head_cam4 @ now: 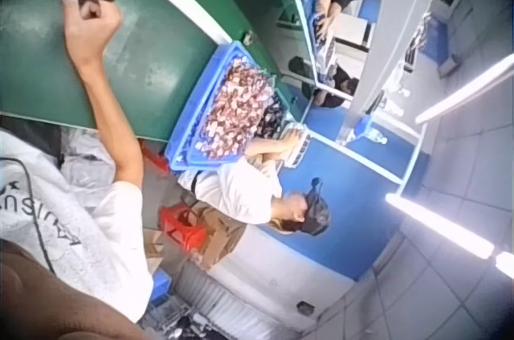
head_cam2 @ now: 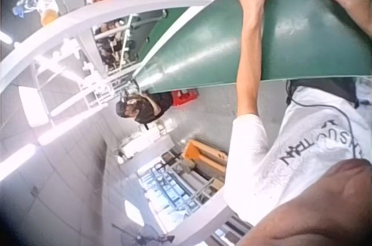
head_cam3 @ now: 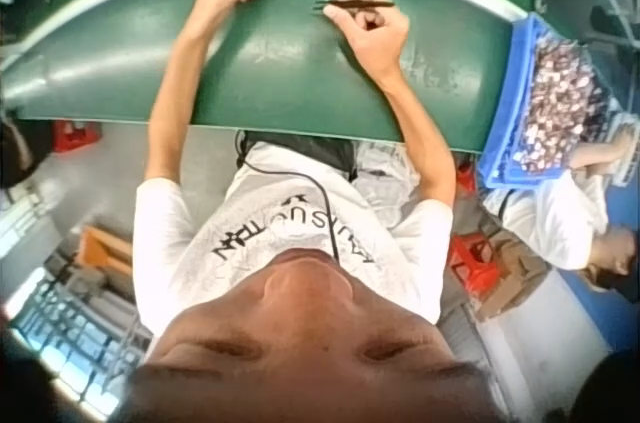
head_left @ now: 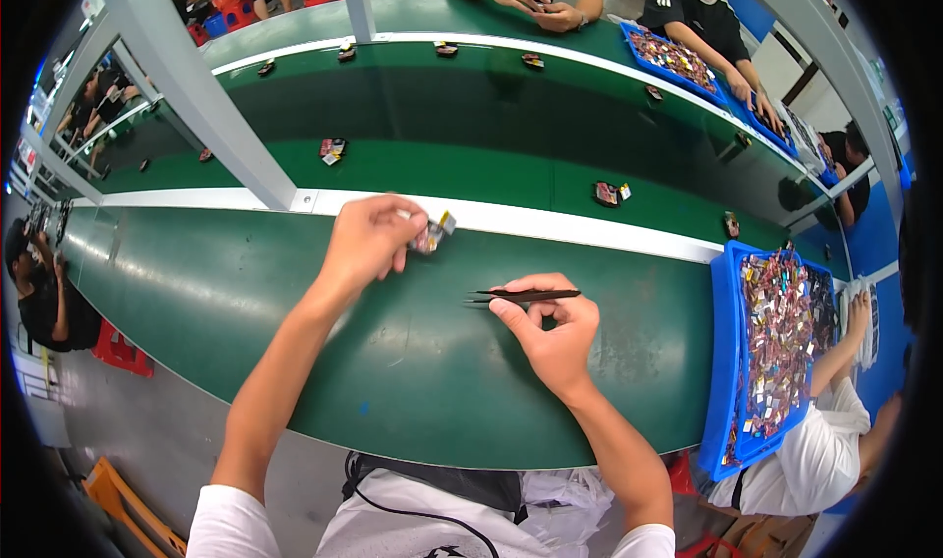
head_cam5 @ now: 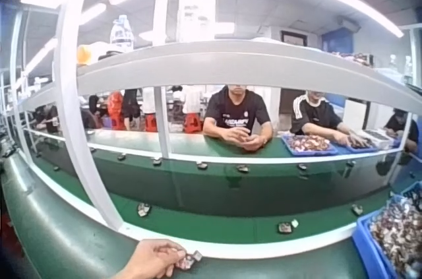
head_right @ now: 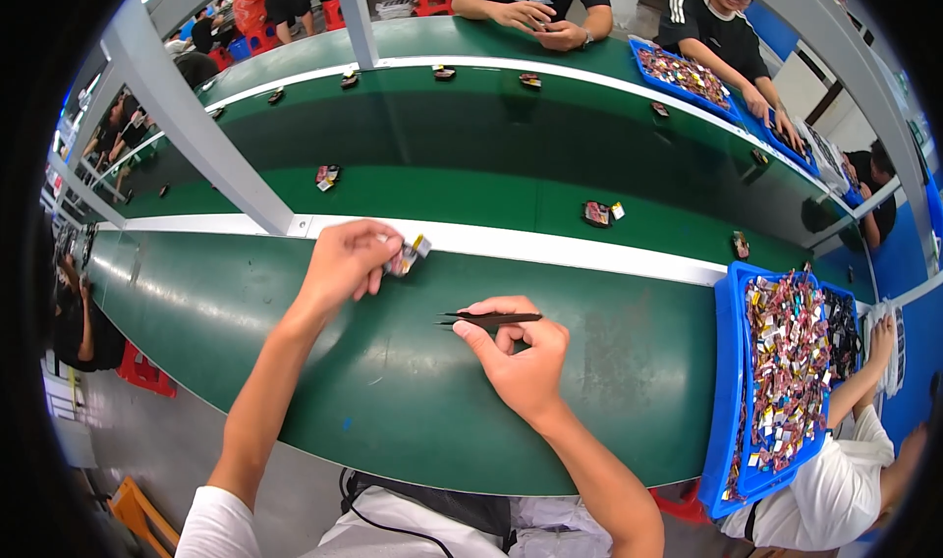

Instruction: The person is using tweezers to assemble small electronic components onto circuit boards on a production line.

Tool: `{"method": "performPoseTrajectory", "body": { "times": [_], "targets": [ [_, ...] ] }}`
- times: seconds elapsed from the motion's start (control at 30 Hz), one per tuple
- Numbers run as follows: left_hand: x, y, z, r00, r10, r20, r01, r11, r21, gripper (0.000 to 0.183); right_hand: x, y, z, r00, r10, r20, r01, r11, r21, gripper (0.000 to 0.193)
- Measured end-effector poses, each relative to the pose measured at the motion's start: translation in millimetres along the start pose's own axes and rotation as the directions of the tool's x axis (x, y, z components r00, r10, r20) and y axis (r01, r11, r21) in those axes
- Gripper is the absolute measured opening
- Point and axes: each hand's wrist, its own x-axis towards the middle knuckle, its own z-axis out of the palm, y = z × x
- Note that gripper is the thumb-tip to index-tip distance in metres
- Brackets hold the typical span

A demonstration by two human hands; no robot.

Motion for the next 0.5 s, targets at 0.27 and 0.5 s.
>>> {"method": "performPoseTrajectory", "body": {
  "times": [0.27,0.5],
  "targets": [
    [-56.9,-25.9,40.1,0.999,0.048,-0.024,-0.051,0.987,-0.153,0.008,-6.7,8.0,-8.1,0.993,0.101,0.061,-0.111,0.976,0.186,0.014],
    [-57.8,-45.4,56.6,0.983,0.174,-0.064,-0.176,0.984,-0.024,0.006,-13.7,24.0,-9.2,0.994,0.006,0.105,-0.007,1.0,0.015,0.016]
  ]
}}
